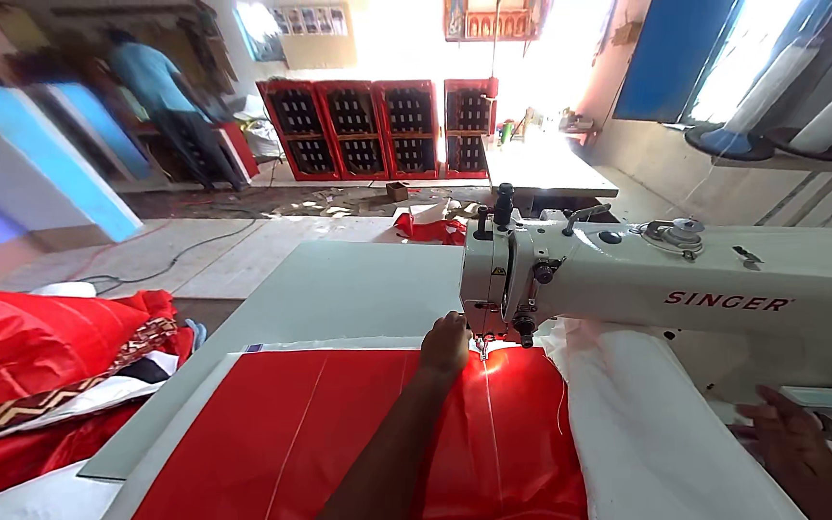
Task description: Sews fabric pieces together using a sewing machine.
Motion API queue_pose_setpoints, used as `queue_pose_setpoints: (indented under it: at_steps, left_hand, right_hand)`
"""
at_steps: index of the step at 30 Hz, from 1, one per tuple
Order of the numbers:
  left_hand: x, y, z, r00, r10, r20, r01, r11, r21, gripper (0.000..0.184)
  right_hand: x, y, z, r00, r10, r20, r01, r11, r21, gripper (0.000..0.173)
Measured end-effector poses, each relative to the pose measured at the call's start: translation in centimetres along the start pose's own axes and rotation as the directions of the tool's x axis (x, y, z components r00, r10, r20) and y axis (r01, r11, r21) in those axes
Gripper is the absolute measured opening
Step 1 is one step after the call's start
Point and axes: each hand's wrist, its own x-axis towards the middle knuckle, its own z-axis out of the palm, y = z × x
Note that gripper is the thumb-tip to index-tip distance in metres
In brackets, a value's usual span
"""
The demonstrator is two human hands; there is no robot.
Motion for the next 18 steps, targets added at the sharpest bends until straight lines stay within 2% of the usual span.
queue_pose_setpoints:
  at_steps: [1, 2, 4, 5, 6, 8, 11, 15, 18]
  left_hand:
    - [0.0, -0.4, 0.2, 0.999, 0.011, -0.033, -0.012, 0.999, -0.031, 0.031]
    - [-0.5, -0.6, 0.0, 0.999, 0.023, -0.050, -0.025, 0.998, -0.055, 0.031]
    - [-2.5, -0.4, -0.8, 1.000, 0.013, 0.005, -0.013, 0.999, -0.043, 0.035]
    - [-3.7, -0.2, -1.1, 0.998, -0.006, 0.067, 0.007, 1.000, -0.024, 0.039]
    - [-4.9, 0.0, -1.1, 0.989, -0.027, 0.148, 0.026, 1.000, 0.004, 0.047]
    - [-7.0, 0.4, -0.8, 0.959, -0.060, 0.277, 0.039, 0.996, 0.079, 0.074]
    - [-8.4, 1.2, -0.2, 0.947, -0.107, 0.303, 0.047, 0.979, 0.198, 0.112]
    - [-8.0, 1.9, -0.6, 0.919, -0.152, 0.364, 0.058, 0.965, 0.257, 0.119]
    - [-7.6, 1.8, -0.6, 0.921, -0.150, 0.358, 0.064, 0.968, 0.241, 0.121]
  right_hand:
    - [0.0, -2.1, -0.1, 0.966, 0.187, 0.180, -0.208, 0.972, 0.106, 0.059]
    - [0.3, -3.8, -0.1, 0.892, 0.303, 0.335, -0.375, 0.910, 0.177, 0.063]
    - [0.8, -7.1, -0.6, 0.749, 0.361, 0.556, -0.554, 0.801, 0.226, 0.064]
    - [0.8, -8.7, -0.8, 0.706, 0.371, 0.603, -0.598, 0.769, 0.227, 0.059]
    - [0.6, -10.9, -0.8, 0.692, 0.426, 0.582, -0.636, 0.741, 0.214, 0.051]
    - [0.7, -11.8, -0.5, 0.663, 0.448, 0.600, -0.682, 0.693, 0.236, 0.041]
    - [1.1, -9.6, 0.5, 0.667, 0.417, 0.617, -0.687, 0.664, 0.294, 0.044]
    - [0.7, -9.8, 1.2, 0.670, 0.485, 0.562, -0.700, 0.664, 0.263, 0.024]
    - [0.8, -9.9, 1.6, 0.707, 0.507, 0.494, -0.674, 0.694, 0.252, 0.018]
